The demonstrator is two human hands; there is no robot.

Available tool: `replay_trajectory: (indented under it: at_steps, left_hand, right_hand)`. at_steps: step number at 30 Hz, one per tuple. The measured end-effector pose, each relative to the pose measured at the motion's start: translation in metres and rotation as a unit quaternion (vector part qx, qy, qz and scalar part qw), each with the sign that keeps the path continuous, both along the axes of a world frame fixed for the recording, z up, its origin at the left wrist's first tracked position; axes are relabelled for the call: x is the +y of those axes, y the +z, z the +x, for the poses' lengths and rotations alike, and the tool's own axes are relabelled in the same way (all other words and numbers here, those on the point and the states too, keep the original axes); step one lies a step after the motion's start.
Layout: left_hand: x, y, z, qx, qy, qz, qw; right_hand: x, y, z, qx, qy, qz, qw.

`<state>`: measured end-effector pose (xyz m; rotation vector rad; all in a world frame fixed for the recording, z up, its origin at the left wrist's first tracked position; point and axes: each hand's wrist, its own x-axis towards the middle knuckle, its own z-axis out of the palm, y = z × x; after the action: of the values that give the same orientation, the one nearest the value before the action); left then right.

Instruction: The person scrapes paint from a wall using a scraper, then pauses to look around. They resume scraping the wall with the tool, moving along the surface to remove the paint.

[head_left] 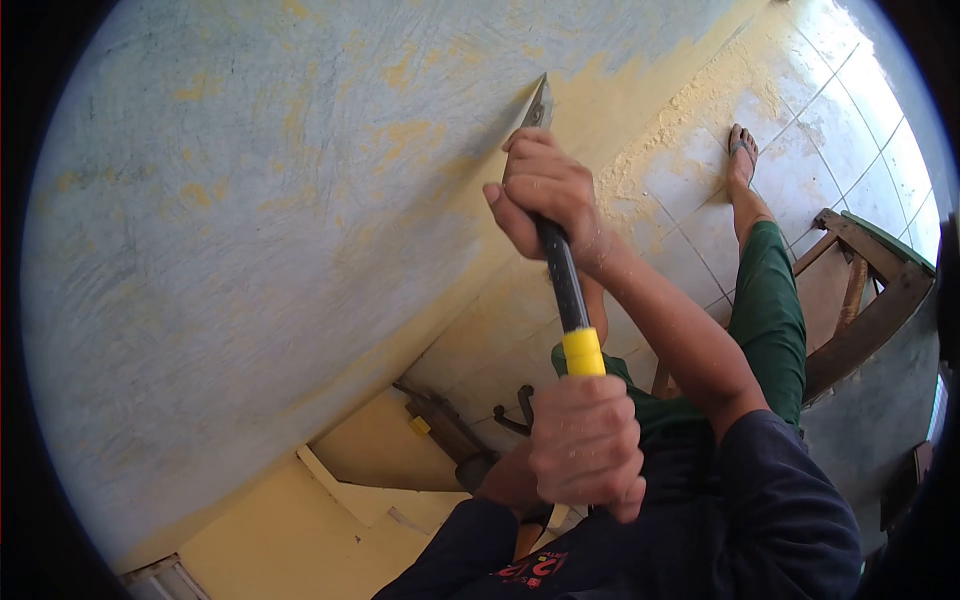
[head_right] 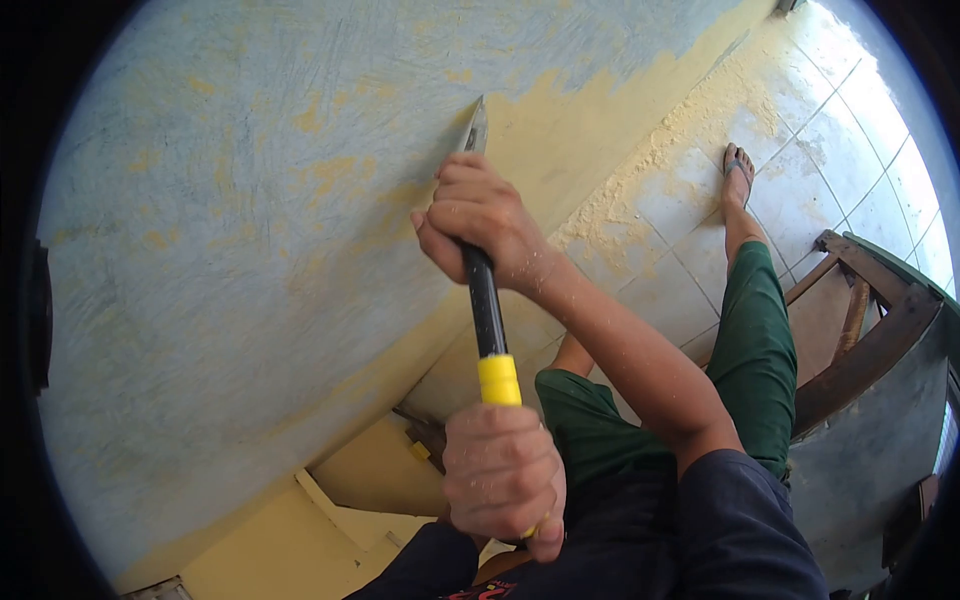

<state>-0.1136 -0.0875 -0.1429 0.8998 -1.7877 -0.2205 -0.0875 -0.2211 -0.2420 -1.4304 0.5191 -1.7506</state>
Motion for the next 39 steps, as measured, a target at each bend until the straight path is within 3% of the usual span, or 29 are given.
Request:
replay_trajectory:
  at_steps: [4,6,11,13,14,20,24,26,31,35,39]
  left_hand:
    - [-0.003,-0.001,0.002,-0.007,0.010,-0.003,1.000]
    - [-0.009,-0.002,0.009,-0.018,0.003,0.081,0.997]
    - [-0.001,0.008,0.004,-0.051,-0.025,0.047,0.997]
    - [-0.008,0.006,0.010,-0.051,-0.023,0.109,0.992]
    - [-0.008,0.006,0.010,-0.052,-0.022,0.107,0.993]
    - [-0.008,-0.003,-0.003,-0.020,0.002,0.007,1.000]
    - [-0.014,-0.004,0.006,0.001,0.001,0.066,0.998]
    - [-0.009,-0.003,-0.003,0.017,0.001,0.003,1.000]
    - [-0.017,0.001,0.016,-0.016,-0.032,0.091,0.995]
    - [-0.010,0.004,0.005,-0.044,-0.046,0.098,0.993]
    - [-0.010,0.002,0.013,-0.070,-0.045,0.141,0.987]
  right_hand:
    - [0.000,-0.011,0.003,-0.004,0.011,0.000,1.000]
    - [-0.007,-0.020,-0.001,0.047,-0.001,0.011,0.999]
    - [-0.003,0.001,0.001,-0.031,0.007,-0.002,0.999]
    - [-0.006,-0.018,0.000,0.004,0.011,0.008,1.000]
    - [-0.008,-0.024,-0.001,0.045,0.009,0.014,0.999]
    - [-0.002,-0.003,0.002,-0.025,0.034,0.005,0.999]
    - [-0.001,-0.023,-0.003,0.068,0.020,0.034,0.997]
    - [0.001,-0.009,-0.003,-0.005,0.011,0.017,1.000]
    - [-0.013,-0.026,-0.002,0.058,0.002,0.034,0.998]
    - [-0.002,-0.015,-0.006,-0.008,0.039,0.016,0.999]
    - [-0.011,-0.026,0.000,0.010,0.018,0.014,1.000]
